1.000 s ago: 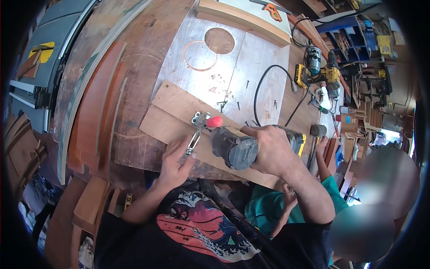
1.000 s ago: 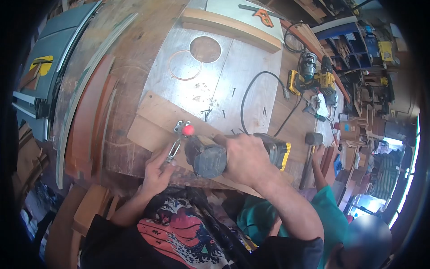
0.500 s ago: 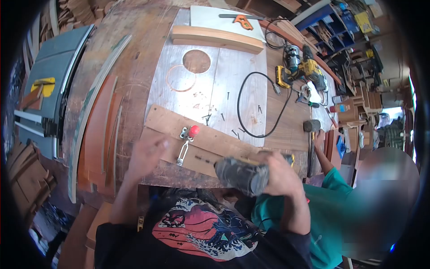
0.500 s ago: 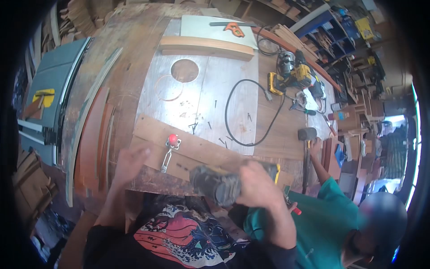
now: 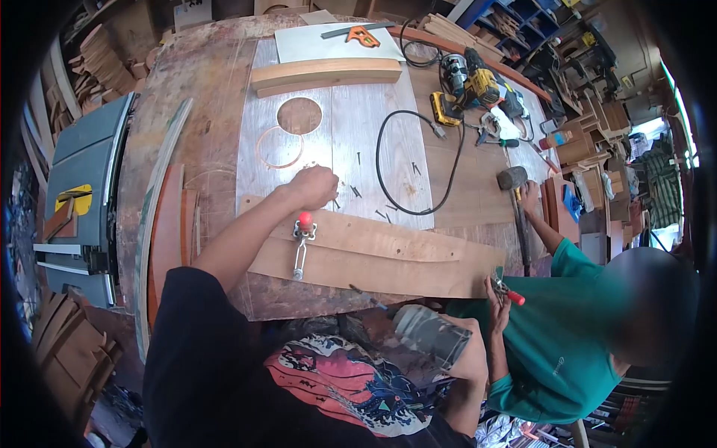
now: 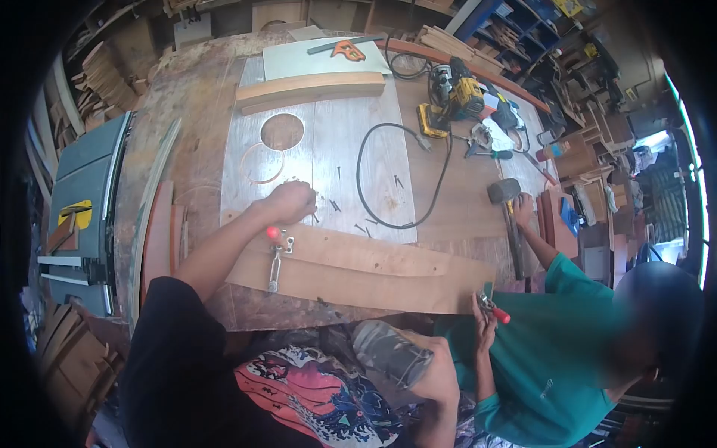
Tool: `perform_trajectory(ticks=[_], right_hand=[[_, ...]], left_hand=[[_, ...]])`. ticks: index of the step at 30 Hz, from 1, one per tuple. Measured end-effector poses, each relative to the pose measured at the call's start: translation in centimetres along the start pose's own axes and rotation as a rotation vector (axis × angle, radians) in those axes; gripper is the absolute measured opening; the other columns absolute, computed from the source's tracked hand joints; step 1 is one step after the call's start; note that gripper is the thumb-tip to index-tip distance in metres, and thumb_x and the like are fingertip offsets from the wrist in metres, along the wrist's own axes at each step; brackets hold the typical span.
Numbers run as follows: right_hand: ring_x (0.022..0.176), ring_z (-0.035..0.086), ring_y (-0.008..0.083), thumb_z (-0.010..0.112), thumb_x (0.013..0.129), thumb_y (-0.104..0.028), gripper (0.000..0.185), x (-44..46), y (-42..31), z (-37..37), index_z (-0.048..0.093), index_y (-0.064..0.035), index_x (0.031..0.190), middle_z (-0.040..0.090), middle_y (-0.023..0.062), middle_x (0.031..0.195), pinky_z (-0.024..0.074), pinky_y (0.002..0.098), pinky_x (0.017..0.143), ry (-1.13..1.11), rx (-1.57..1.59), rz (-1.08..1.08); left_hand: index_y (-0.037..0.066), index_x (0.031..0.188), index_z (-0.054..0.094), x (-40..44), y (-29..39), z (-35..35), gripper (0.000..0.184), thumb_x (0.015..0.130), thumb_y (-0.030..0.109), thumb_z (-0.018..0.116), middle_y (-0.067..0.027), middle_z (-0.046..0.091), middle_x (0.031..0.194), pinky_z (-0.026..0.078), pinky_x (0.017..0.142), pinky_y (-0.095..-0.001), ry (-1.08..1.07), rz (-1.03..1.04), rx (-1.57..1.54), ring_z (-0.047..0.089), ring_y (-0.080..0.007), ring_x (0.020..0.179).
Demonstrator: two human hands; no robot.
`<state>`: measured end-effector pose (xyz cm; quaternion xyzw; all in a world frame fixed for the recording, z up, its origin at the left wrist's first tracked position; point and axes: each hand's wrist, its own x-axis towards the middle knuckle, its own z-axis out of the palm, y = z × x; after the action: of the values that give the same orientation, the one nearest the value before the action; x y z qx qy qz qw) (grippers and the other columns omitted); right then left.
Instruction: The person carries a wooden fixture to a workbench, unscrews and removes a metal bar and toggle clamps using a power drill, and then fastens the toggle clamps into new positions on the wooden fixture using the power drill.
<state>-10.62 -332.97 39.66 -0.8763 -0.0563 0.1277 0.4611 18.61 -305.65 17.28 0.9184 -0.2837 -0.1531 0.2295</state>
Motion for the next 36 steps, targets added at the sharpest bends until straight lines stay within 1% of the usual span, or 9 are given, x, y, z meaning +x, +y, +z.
perform_trajectory(ticks=[1, 2, 4, 6, 13, 19, 30, 33, 36], right_hand=[[0.077, 0.073, 0.0311, 0.077, 0.070, -0.014, 0.039, 0.1, -0.5, 0.0, 0.068, 0.0074, 0.101, 0.072, 0.0187, 0.092, 0.0571, 0.0352, 0.075, 0.043, 0.007, -0.027], [0.072, 0.071, 0.0316, 0.075, 0.071, -0.015, 0.033, 0.2, -1.0, 0.2, 0.066, 0.0073, 0.094, 0.070, 0.0178, 0.087, 0.0567, 0.0356, 0.072, 0.086, 0.015, -0.054], [0.071, 0.070, 0.0266, 0.076, 0.074, -0.016, 0.032, 0.4, -1.3, 0.2, 0.068, 0.0068, 0.095, 0.070, 0.0148, 0.086, 0.0561, 0.0331, 0.071, 0.101, -0.010, -0.145], [0.073, 0.070, 0.0250, 0.077, 0.073, -0.015, 0.032, 0.9, -1.8, 0.5, 0.069, 0.0067, 0.096, 0.071, 0.0141, 0.087, 0.0563, 0.0326, 0.072, 0.082, 0.018, -0.168], [0.079, 0.071, 0.0193, 0.081, 0.073, -0.013, 0.034, 3.7, -4.1, 2.7, 0.071, 0.0061, 0.099, 0.074, 0.0113, 0.092, 0.0571, 0.0307, 0.074, -0.044, 0.041, -0.146], [0.083, 0.072, 0.0145, 0.084, 0.072, -0.012, 0.037, 5.3, -5.5, 4.2, 0.073, 0.0057, 0.103, 0.076, 0.0090, 0.096, 0.0577, 0.0291, 0.077, -0.097, 0.031, -0.110], [0.078, 0.072, 0.0139, 0.085, 0.071, -0.014, 0.033, 6.4, -8.3, 4.2, 0.074, 0.0039, 0.096, 0.076, 0.0084, 0.092, 0.0566, 0.0278, 0.071, -0.149, -0.096, -0.021], [0.081, 0.073, 0.0348, 0.080, 0.072, -0.017, 0.035, 7.4, -7.4, 3.9, 0.070, 0.0042, 0.097, 0.074, 0.0201, 0.096, 0.0577, 0.0377, 0.077, -0.195, -0.223, -0.108], [0.077, 0.070, 0.0378, 0.080, 0.071, -0.019, 0.041, 9.8, -9.7, 4.1, 0.070, 0.0025, 0.104, 0.072, 0.0195, 0.092, 0.0556, 0.0403, 0.075, -0.183, -0.276, -0.140]], left_hand=[[0.003, 0.091, 0.076, -0.1, -0.6, 0.1, 0.019, 0.085, 0.020, 0.076, -0.0155, 0.074, 0.089, 0.057, 0.076, -0.0430, 0.065, 0.021, -0.005, 0.073, -0.0294, 0.080], [0.002, 0.093, 0.075, -1.1, -0.1, -1.5, 0.019, 0.086, 0.019, 0.075, -0.0135, 0.074, 0.089, 0.057, 0.074, -0.0407, 0.130, -0.029, -0.277, 0.072, -0.0254, 0.080], [-0.001, 0.097, 0.073, -4.7, 0.7, -5.7, 0.019, 0.089, 0.017, 0.075, -0.0096, 0.073, 0.088, 0.056, 0.072, -0.0361, 0.250, -0.134, -0.826, 0.070, -0.0173, 0.078], [-0.002, 0.103, 0.072, -10.4, 1.7, -8.4, 0.018, 0.093, 0.012, 0.072, -0.0061, 0.070, 0.090, 0.053, 0.070, -0.0284, 0.290, -0.091, -1.034, 0.065, -0.0100, 0.078], [-0.005, 0.111, 0.071, -22.4, 3.8, -1.1, 0.018, 0.100, 0.010, 0.068, -0.0073, 0.071, 0.087, 0.055, 0.068, -0.0285, 0.041, 0.204, -1.699, 0.067, -0.0139, 0.075], [-0.006, 0.109, 0.071, -24.0, 2.8, -1.4, 0.017, 0.102, 0.009, 0.065, -0.0126, 0.072, 0.087, 0.060, 0.067, -0.0305, 0.119, 0.187, -1.870, 0.070, -0.0170, 0.075], [-0.005, 0.105, 0.071, -23.8, 3.1, -1.7, 0.016, 0.099, 0.009, 0.070, -0.0120, 0.071, 0.088, 0.059, 0.068, -0.0315, 0.220, 0.170, -1.794, 0.070, -0.0189, 0.077], [-0.004, 0.105, 0.072, -23.3, 3.0, -1.6, 0.012, 0.097, 0.005, 0.071, -0.0109, 0.072, 0.091, 0.058, 0.073, -0.0313, 0.291, 0.118, -1.724, 0.071, -0.0184, 0.081], [-0.002, 0.105, 0.075, -22.4, 1.6, -2.2, 0.012, 0.094, 0.002, 0.073, -0.0096, 0.074, 0.096, 0.058, 0.077, -0.0338, 0.402, 0.166, -1.406, 0.071, -0.0179, 0.087]])
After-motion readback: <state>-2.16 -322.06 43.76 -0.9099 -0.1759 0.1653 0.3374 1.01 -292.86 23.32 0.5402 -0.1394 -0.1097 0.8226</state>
